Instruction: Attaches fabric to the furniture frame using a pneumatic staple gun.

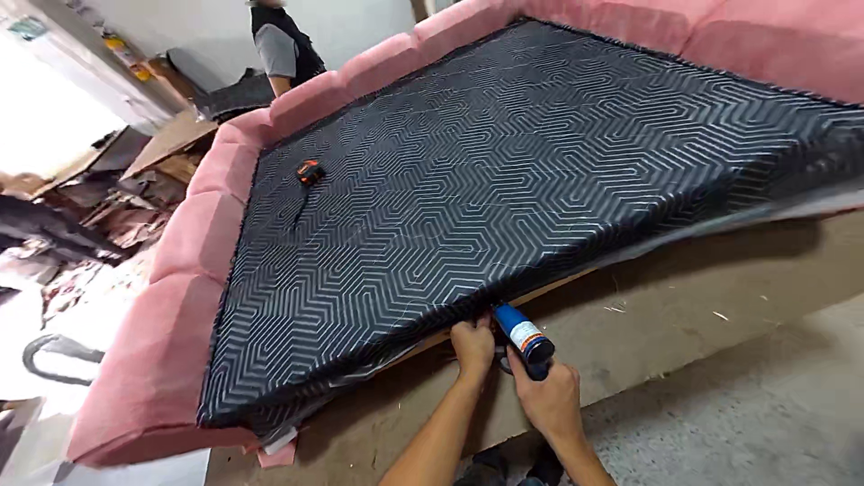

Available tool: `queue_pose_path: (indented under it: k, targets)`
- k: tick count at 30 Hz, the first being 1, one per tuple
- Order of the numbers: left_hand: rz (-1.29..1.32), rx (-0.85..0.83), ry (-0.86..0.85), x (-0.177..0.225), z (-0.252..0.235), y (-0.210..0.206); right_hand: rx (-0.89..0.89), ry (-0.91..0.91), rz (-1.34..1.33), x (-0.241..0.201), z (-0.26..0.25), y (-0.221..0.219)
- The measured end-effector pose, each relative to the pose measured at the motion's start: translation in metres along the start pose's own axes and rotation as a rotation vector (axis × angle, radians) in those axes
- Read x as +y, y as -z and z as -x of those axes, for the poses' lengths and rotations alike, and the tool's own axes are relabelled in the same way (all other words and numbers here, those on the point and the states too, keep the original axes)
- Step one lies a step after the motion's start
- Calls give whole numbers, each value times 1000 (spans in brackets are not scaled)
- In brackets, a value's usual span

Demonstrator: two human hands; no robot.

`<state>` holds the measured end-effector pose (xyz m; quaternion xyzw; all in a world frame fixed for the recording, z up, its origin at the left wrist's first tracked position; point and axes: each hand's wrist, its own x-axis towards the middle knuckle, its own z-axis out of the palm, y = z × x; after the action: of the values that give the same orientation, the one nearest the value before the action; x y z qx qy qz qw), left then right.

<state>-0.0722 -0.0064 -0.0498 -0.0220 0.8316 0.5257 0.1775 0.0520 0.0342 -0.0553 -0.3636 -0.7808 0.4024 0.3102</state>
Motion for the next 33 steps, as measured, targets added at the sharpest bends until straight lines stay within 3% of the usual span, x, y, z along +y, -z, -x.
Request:
queue_pose_path:
  k: [2,5,7,9,11,13,15,17,19,22,27,33]
  targets:
    - [106,-155,50,-15,12,4,-39,5,-20,3,-2,11]
    - [-85,-507,-50,-25,34,35,-33,-16,-76,18,-6,47]
    - [-301,-581,-474,21,45,58,-36,-108,-96,31,-12,83]
    - [-609,-565,-1092,102,37,51,-84,-207,-93,47,-18,110]
    - [-907,-688,-1507,180,20,3,-112,-215,-93,56,-14,106]
    - [-1286,-918,-1748,232,0,-78,-151,-177,-127,56,-23,96]
    - [-1760,-1087,-1899,257,-5,-152,-173,-139,-141,58,-29,82]
    - [-2125,-1269,-1952,257,11,-202,-205,-79,-117,64,-31,76]
    - [-2443,-1375,-1865,251,30,-231,-271,-10,-101,71,-37,79]
    - [-2650,-1463,-1732,242,42,-262,-408,-22,-122,82,-52,97]
    - [-2481,-1694,-1804,240,40,-274,-557,-9,-272,98,-66,111]
    - [-2305,-1842,-1668,228,11,-278,-578,3,-245,88,-79,112]
